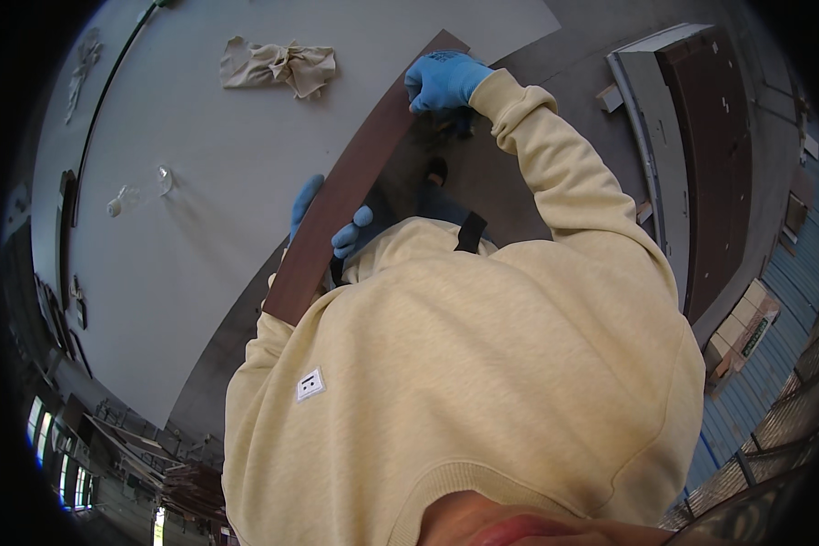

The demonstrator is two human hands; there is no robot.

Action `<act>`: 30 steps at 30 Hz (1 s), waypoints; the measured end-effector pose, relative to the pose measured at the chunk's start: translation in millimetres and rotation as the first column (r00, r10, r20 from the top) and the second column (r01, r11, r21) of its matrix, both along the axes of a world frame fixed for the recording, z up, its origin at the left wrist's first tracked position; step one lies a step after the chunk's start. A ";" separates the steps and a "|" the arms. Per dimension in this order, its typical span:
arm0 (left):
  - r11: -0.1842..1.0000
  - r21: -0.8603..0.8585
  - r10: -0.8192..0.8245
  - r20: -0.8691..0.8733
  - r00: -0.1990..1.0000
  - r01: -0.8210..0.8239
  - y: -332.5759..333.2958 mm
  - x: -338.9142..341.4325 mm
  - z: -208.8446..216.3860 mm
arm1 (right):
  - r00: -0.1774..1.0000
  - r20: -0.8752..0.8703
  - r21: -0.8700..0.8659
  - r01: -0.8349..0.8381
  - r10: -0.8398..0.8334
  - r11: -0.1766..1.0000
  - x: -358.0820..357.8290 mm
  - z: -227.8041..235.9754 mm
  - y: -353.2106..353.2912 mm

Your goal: The person wipes several brown wooden planks with a cloth on a white worktable, then places them onto a larger brown panel on the floor. The person repeats this process for multiple planks, handling them one at a time.

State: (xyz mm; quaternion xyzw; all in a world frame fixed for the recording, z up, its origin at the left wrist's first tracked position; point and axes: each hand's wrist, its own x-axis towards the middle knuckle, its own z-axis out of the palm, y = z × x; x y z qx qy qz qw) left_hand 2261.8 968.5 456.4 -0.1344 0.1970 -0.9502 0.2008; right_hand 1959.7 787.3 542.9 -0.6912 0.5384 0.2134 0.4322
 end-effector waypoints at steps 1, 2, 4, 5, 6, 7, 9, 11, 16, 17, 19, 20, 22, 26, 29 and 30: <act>1.000 0.001 0.004 0.000 1.000 -0.004 0.9 0.2 -0.5 | 1.000 0.010 -0.005 -0.030 0.030 1.000 7.9 5.5 4.6; 1.000 0.002 0.007 0.001 1.000 -0.007 1.6 0.3 -0.8 | 0.998 0.020 -0.010 -0.060 0.060 0.998 12.2 8.4 7.1; 1.000 0.012 0.015 -0.005 1.000 -0.015 3.6 0.4 -0.6 | 0.999 0.018 -0.007 -0.028 0.028 1.000 3.6 1.1 -0.6; 1.000 0.015 0.016 -0.011 1.000 -0.016 3.5 0.0 -0.5 | 1.000 0.014 -0.006 -0.010 0.010 1.000 -3.3 -2.3 -6.0; 1.000 0.013 0.011 -0.013 1.000 -0.011 3.0 -0.1 -0.6 | 1.000 0.010 -0.006 0.009 -0.009 1.000 -7.7 -4.5 -8.0; 1.000 0.010 0.009 -0.013 1.000 -0.009 2.3 0.1 -0.7 | 1.000 0.013 -0.042 -0.009 0.010 0.999 -7.6 -3.4 -6.0; 1.000 0.008 0.009 -0.008 1.000 -0.009 2.3 1.0 -1.1 | 0.999 0.015 -0.114 -0.045 0.047 0.992 -5.5 0.0 -0.4; 1.000 0.007 0.012 0.000 1.000 -0.012 3.7 1.3 -2.1 | 0.995 0.082 -0.088 -0.054 0.062 0.995 -1.1 -10.6 4.9; 1.000 0.013 0.008 0.025 1.000 -0.009 3.8 3.7 -4.5 | 0.998 0.058 -0.065 -0.015 0.019 0.998 -4.8 -5.5 0.3; 1.000 0.008 0.016 0.027 0.999 -0.017 4.2 3.6 -4.8 | 0.998 0.051 -0.077 -0.029 0.033 0.997 -3.8 -3.7 1.8; 1.000 0.018 0.006 0.028 1.000 -0.007 3.6 4.9 -4.8 | 0.995 0.088 -0.091 -0.042 0.050 0.995 3.0 -0.4 7.9; 1.000 0.024 0.001 0.027 1.000 -0.001 3.6 5.2 -4.5 | 0.993 0.107 -0.096 -0.047 0.058 0.994 5.0 0.0 10.2; 1.000 0.022 -0.005 0.027 1.000 0.004 1.1 3.2 -3.1 | 0.997 0.074 -0.040 -0.003 0.006 0.999 -3.8 0.0 2.4; 1.000 0.025 0.004 0.029 1.000 -0.004 1.5 2.3 -0.8 | 0.995 0.063 -0.101 -0.069 0.076 0.993 -0.4 -2.9 3.9; 1.000 0.017 -0.005 0.022 1.000 0.004 1.3 3.9 -2.3 | 0.998 0.052 -0.083 -0.039 0.043 0.996 -3.5 -0.7 -0.4; 1.000 0.021 -0.008 0.029 1.000 0.008 1.6 3.9 -2.1 | 0.999 0.045 -0.060 -0.006 0.009 0.998 -6.3 -1.1 -2.0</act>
